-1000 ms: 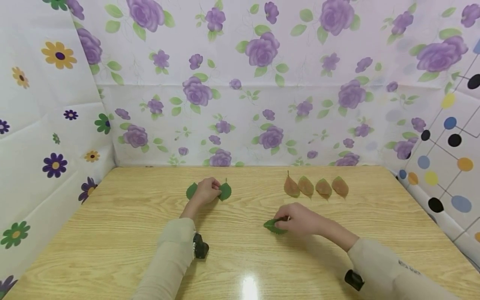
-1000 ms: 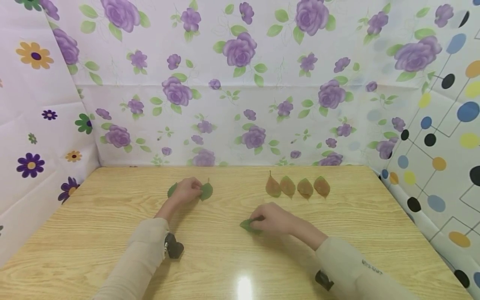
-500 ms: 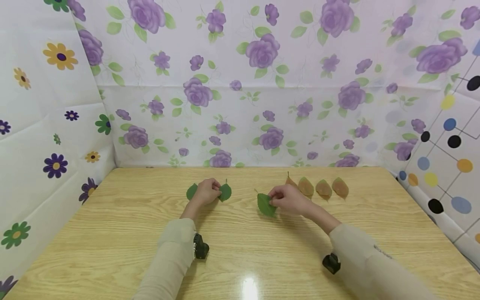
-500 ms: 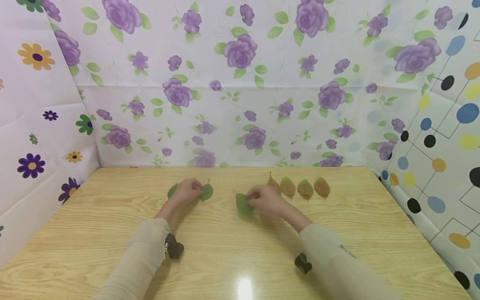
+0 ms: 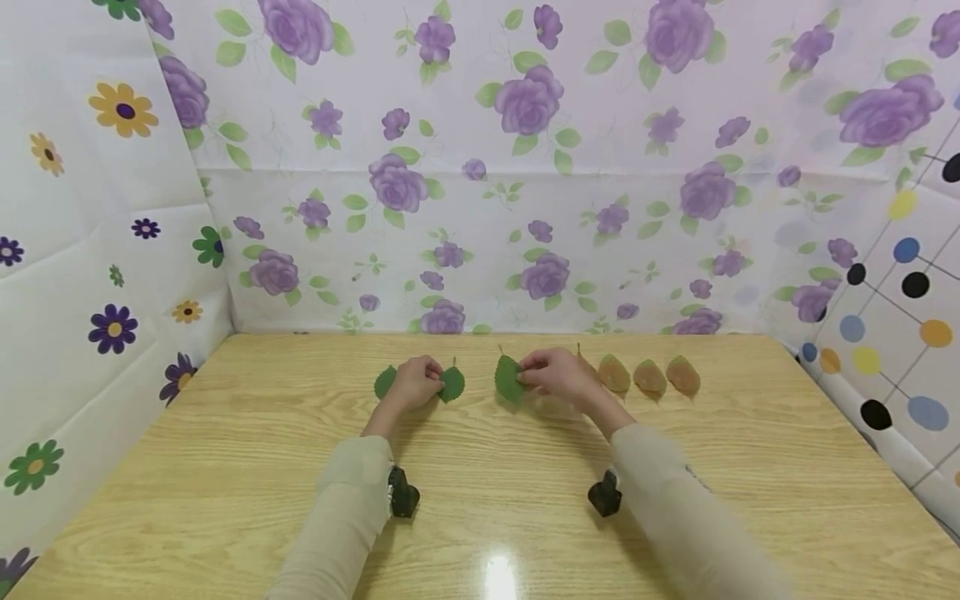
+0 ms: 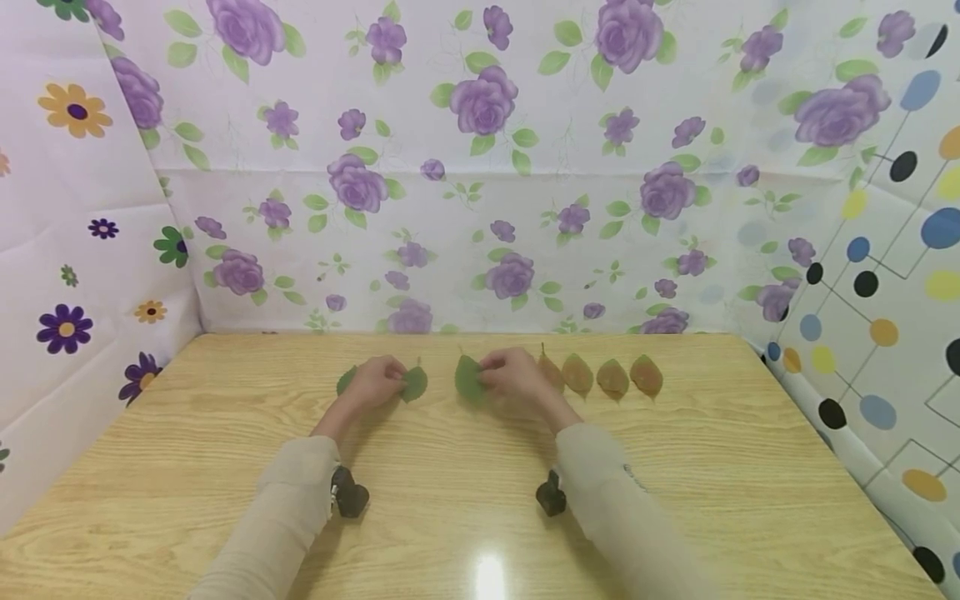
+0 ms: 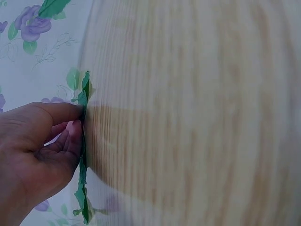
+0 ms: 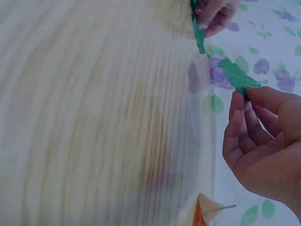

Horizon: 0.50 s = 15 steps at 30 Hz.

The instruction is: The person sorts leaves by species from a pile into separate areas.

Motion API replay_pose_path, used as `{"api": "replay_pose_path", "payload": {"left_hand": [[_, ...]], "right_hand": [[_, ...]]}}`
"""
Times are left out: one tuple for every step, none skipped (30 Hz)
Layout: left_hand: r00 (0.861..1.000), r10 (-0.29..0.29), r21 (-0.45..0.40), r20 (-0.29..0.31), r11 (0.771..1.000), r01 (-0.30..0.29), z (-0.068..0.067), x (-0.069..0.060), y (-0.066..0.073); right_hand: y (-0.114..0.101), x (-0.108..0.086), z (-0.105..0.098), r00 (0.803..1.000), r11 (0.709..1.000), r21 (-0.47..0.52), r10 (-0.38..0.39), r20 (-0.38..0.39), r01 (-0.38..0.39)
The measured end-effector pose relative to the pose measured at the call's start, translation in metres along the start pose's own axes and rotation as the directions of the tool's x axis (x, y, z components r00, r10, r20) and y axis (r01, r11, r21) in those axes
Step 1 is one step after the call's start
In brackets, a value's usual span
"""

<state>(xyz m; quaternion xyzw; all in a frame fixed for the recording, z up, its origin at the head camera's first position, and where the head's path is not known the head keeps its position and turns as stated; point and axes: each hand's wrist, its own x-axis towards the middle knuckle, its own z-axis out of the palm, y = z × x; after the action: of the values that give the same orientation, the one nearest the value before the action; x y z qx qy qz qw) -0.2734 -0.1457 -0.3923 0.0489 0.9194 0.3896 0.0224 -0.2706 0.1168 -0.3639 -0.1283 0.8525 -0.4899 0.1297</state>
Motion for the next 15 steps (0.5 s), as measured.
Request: {"api": "replay_pose_path", "payload": {"left_hand": [[1.0,-0.006,-0.003,0.002,1.0,0.006,0.0,0.0,0.0],[1.0,-0.01,-0.005,0.003,1.0,0.01,0.0,0.001,0.0],[1.0,-0.015,-0.007,0.004,1.0,0.015,0.0,0.001,0.0],[1.0,-0.018,-0.006,0.004,1.0,0.018,0.001,0.002,0.0],[1.0,-0.024,-0.007,0.004,1.0,0.024,0.001,0.002,0.0],[1.0,-0.027,-0.007,0.004,1.0,0.027,0.001,0.002,0.0],[1.0,-0.029,-0.008,0.004,1.0,0.029,0.001,0.002,-0.001],[1.0,-0.03,-0.008,0.004,1.0,0.03,0.001,0.003,-0.001],[0.999,-0.033,-0.008,0.005,0.999,0.033,0.001,0.003,0.0],[0.999,-0.034,-0.008,0.006,0.999,0.034,0.001,0.002,0.0],[0.999,-0.035,-0.009,0.008,0.999,0.035,0.001,0.002,0.0],[0.999,-0.037,-0.01,0.008,0.999,0.037,0.001,0.002,0.0],[0.999,-0.036,-0.009,0.008,0.999,0.036,0.001,0.002,0.0],[0.999,-0.036,-0.008,0.008,0.999,0.036,0.002,0.002,0.0],[0.999,-0.035,-0.006,0.007,0.999,0.035,0.002,0.002,0.0]], "right_hand": [[0.0,0.003,0.002,1.0,1.0,0.025,0.008,-0.005,-0.008],[0.0,0.006,0.004,1.0,0.999,0.046,0.017,-0.012,-0.017],[0.0,0.01,0.006,1.0,0.998,0.063,0.021,-0.023,-0.02],[0.0,0.013,0.009,0.999,0.997,0.08,0.022,-0.032,-0.02],[-0.001,0.016,0.012,0.999,0.996,0.087,0.028,-0.046,-0.024],[0.0,0.02,0.014,0.998,0.994,0.101,0.034,-0.058,-0.028],[0.001,0.023,0.017,0.997,0.994,0.106,0.037,-0.069,-0.029],[0.001,0.026,0.02,0.996,0.993,0.115,0.041,-0.079,-0.032],[0.003,0.029,0.023,0.995,0.992,0.123,0.042,-0.086,-0.031],[0.004,0.032,0.025,0.995,0.992,0.124,0.043,-0.093,-0.031],[0.005,0.034,0.028,0.994,0.992,0.123,0.043,-0.103,-0.03],[0.006,0.036,0.03,0.993,0.992,0.12,0.042,-0.115,-0.028],[0.006,0.037,0.033,0.991,0.993,0.112,0.044,-0.13,-0.03],[0.006,0.038,0.035,0.988,0.994,0.104,0.043,-0.146,-0.028],[0.005,0.039,0.037,0.986,0.995,0.095,0.042,-0.159,-0.027]]}}
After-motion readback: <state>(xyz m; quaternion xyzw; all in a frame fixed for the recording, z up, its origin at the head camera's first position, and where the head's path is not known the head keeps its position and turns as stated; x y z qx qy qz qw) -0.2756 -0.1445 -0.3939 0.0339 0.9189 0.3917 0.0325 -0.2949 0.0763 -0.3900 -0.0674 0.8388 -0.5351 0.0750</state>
